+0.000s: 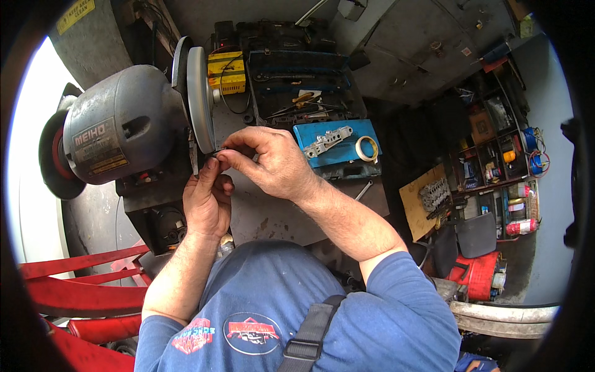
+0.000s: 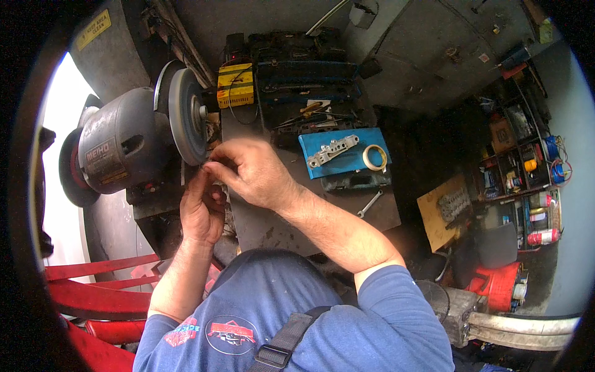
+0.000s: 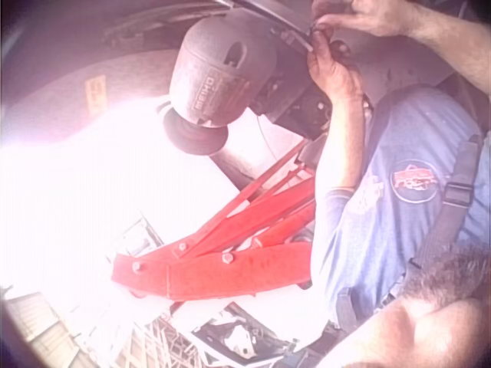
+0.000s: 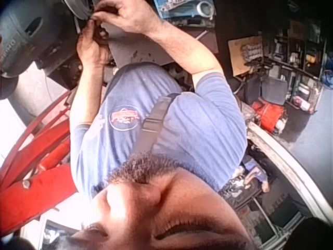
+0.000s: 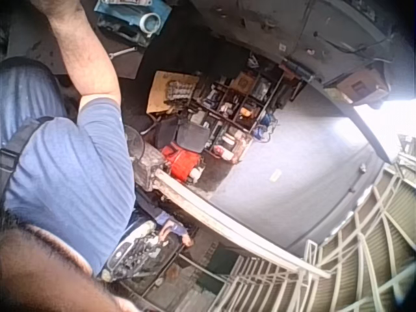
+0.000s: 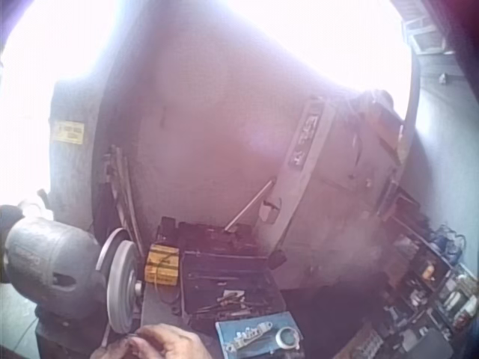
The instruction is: The person grinds small metal pins on a bench grinder, then fits them into a metal bracket. The person repeats the grinding process on another pin and places it into the bracket, then moves toward a red car and places the bracket on the engine bay.
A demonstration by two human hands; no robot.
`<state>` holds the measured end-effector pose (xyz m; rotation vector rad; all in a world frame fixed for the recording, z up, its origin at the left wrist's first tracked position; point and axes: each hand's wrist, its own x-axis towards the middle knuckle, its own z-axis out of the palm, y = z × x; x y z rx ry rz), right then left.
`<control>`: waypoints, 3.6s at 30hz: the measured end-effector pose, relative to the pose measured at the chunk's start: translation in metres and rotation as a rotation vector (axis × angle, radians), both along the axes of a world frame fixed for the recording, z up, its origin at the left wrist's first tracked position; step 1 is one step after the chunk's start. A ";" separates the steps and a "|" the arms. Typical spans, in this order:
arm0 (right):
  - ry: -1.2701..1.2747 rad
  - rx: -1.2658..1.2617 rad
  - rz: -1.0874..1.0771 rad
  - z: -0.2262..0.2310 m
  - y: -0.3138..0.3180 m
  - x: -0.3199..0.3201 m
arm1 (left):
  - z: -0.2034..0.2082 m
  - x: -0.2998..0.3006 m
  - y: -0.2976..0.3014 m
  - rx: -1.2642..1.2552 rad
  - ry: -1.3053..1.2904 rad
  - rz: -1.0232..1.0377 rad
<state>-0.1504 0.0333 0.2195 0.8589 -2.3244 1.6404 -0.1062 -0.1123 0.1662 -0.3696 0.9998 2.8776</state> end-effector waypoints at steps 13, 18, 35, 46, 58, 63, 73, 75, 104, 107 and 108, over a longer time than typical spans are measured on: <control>-0.089 -0.035 -0.081 0.005 0.019 0.028 | 0.003 0.015 0.005 -0.192 0.153 -0.105; -0.068 -0.089 -0.087 0.020 0.043 0.078 | 0.021 0.049 0.012 -0.290 0.422 -0.167; 0.084 -0.039 -0.233 0.058 0.057 0.165 | 0.048 0.091 0.023 -0.322 0.607 -0.344; 0.133 -0.059 -0.347 0.037 0.056 0.176 | 0.050 0.099 0.027 -0.376 0.499 -0.398; -0.284 -0.321 -0.190 0.009 0.047 0.174 | 0.044 0.097 0.021 -0.511 0.556 -0.303; -0.364 -0.357 -0.110 -0.002 0.036 0.151 | 0.027 0.092 0.012 -0.405 0.326 -0.246; -0.401 -0.137 -0.086 -0.031 -0.007 0.061 | -0.004 0.046 -0.007 -0.179 0.003 -0.100; -0.394 -0.149 -0.054 -0.032 -0.016 0.045 | -0.006 0.036 -0.011 -0.179 -0.032 -0.051; -0.461 -0.057 -0.045 -0.010 -0.016 0.016 | -0.010 0.001 -0.009 -0.173 -0.004 -0.041; -0.509 -0.082 -0.039 -0.010 -0.017 0.015 | -0.010 0.002 -0.009 -0.170 0.004 -0.042; -0.514 -0.089 -0.035 -0.010 -0.018 0.015 | -0.010 0.002 -0.009 -0.168 0.005 -0.041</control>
